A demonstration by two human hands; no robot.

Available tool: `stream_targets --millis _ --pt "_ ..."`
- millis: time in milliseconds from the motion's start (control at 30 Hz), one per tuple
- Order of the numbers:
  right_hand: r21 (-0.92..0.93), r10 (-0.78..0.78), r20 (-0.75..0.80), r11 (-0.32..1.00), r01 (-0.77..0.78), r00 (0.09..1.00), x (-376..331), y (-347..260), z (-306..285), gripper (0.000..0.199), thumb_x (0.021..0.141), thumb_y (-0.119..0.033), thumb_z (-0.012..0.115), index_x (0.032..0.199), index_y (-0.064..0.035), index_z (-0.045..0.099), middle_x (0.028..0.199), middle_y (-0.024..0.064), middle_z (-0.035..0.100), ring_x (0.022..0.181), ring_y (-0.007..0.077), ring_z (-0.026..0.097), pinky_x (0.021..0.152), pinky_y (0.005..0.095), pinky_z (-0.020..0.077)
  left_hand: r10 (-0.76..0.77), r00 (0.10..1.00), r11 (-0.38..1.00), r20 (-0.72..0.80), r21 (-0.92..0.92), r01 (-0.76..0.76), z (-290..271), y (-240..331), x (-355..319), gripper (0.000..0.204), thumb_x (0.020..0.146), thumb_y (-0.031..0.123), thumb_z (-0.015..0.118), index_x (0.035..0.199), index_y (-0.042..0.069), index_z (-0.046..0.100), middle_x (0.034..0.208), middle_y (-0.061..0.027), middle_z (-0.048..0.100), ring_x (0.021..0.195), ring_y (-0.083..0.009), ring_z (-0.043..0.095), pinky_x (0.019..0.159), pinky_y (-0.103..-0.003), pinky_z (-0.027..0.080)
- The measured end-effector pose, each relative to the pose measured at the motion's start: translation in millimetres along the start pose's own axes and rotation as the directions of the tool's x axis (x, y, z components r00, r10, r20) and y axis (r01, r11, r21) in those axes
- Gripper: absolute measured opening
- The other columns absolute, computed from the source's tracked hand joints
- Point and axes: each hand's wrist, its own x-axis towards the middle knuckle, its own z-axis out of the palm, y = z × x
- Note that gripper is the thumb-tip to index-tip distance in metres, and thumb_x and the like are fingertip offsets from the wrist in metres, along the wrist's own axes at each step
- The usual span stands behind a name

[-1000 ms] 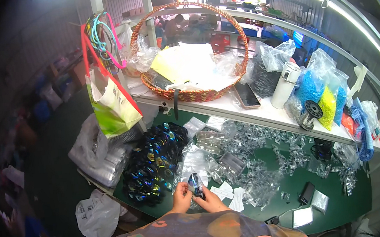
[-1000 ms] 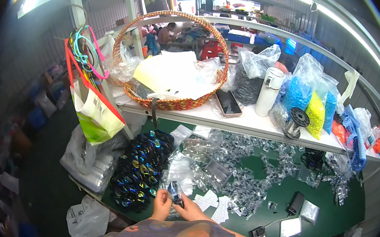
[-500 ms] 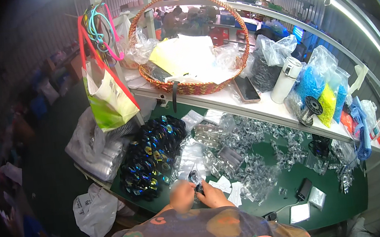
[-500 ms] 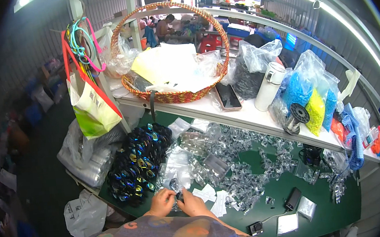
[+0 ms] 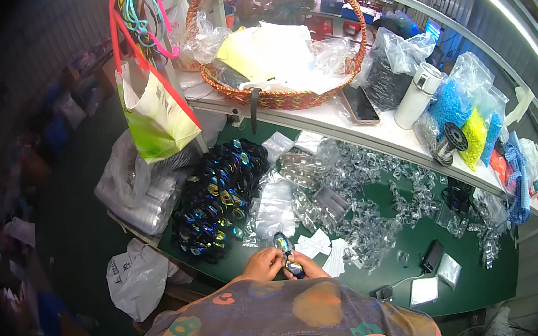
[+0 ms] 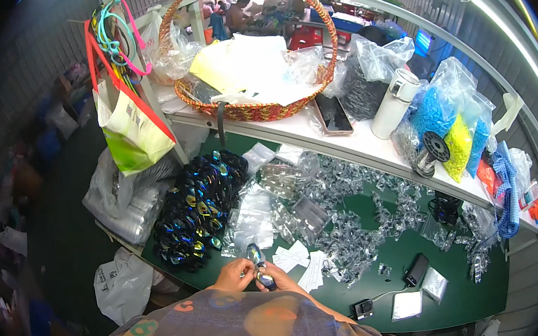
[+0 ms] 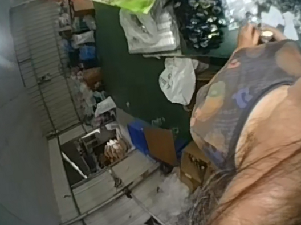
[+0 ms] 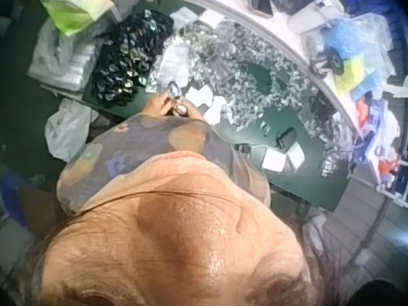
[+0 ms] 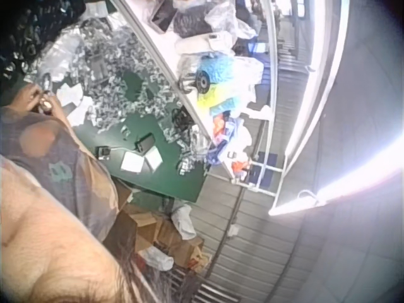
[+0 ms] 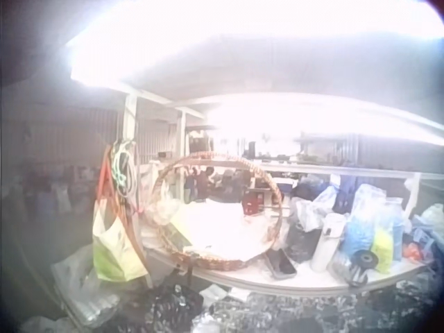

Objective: Packaging swim goggles by placing them into clear plastic bags along with instruction sheets.

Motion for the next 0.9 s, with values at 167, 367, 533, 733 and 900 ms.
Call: stream_targets --millis 167,367,533,733,900 --pt "-0.421 -0.088 -0.039 0.905 0.063 0.995 7 -3 -2 0.029 0.087 -0.012 0.066 0.113 -0.0062 0.056 0.085 0.0043 0.065 0.060 0.0126 0.060 0.052 0.0258 0.0470 0.062 0.998 0.995 0.029 -0.078 -0.060 -3 5 -5 0.014 0.088 0.007 0.067 0.098 0.007 0.058 0.081 -0.0102 0.064 0.075 -0.0283 0.065 0.067 -0.039 0.050" --pt "-0.470 -0.066 0.010 0.881 0.063 0.998 2 -5 1 0.042 0.088 -0.014 0.068 0.128 -0.0076 0.055 0.093 0.0020 0.066 0.066 0.0084 0.059 0.056 0.0236 0.0475 -0.613 0.701 0.253 0.365 -0.750 0.612 25 -44 -23 0.041 0.097 0.030 0.069 0.124 0.007 0.050 0.113 -0.0076 0.065 0.105 -0.0183 0.063 0.091 -0.036 0.050" --pt "-0.559 0.054 -0.057 0.826 -0.076 0.997 3 2 13 0.060 0.090 -0.015 0.074 0.143 -0.0105 0.047 0.106 -0.0003 0.064 0.084 0.0090 0.059 0.073 0.0259 0.0490 -0.473 0.701 0.029 0.533 -0.787 0.617 13 -16 -9 0.042 0.099 0.035 0.064 0.125 0.002 0.060 0.110 -0.0088 0.069 0.099 -0.0206 0.068 0.088 -0.037 0.054" --pt "-0.599 -0.182 -0.002 0.787 0.145 0.983 2 28 -11 0.076 0.088 -0.009 0.077 0.153 -0.0052 0.037 0.141 0.0095 0.053 0.130 0.0153 0.048 0.109 0.0317 0.0394 -0.540 0.663 -0.226 0.519 -0.848 0.480 27 -54 -17 0.032 0.102 0.035 0.058 0.119 0.008 0.061 0.111 -0.0059 0.069 0.104 -0.0188 0.065 0.093 -0.037 0.052" --pt "-0.390 -0.057 -0.169 0.921 -0.014 0.984 -8 2 4 0.065 0.089 -0.003 0.072 0.149 -0.0047 0.046 0.121 -0.0003 0.064 0.088 0.0055 0.060 0.076 0.0221 0.0527 -0.440 0.686 -0.306 0.580 -0.815 0.493 18 -44 4 0.031 0.101 0.037 0.059 0.117 0.011 0.061 0.106 -0.0047 0.069 0.098 -0.0198 0.067 0.088 -0.040 0.054"
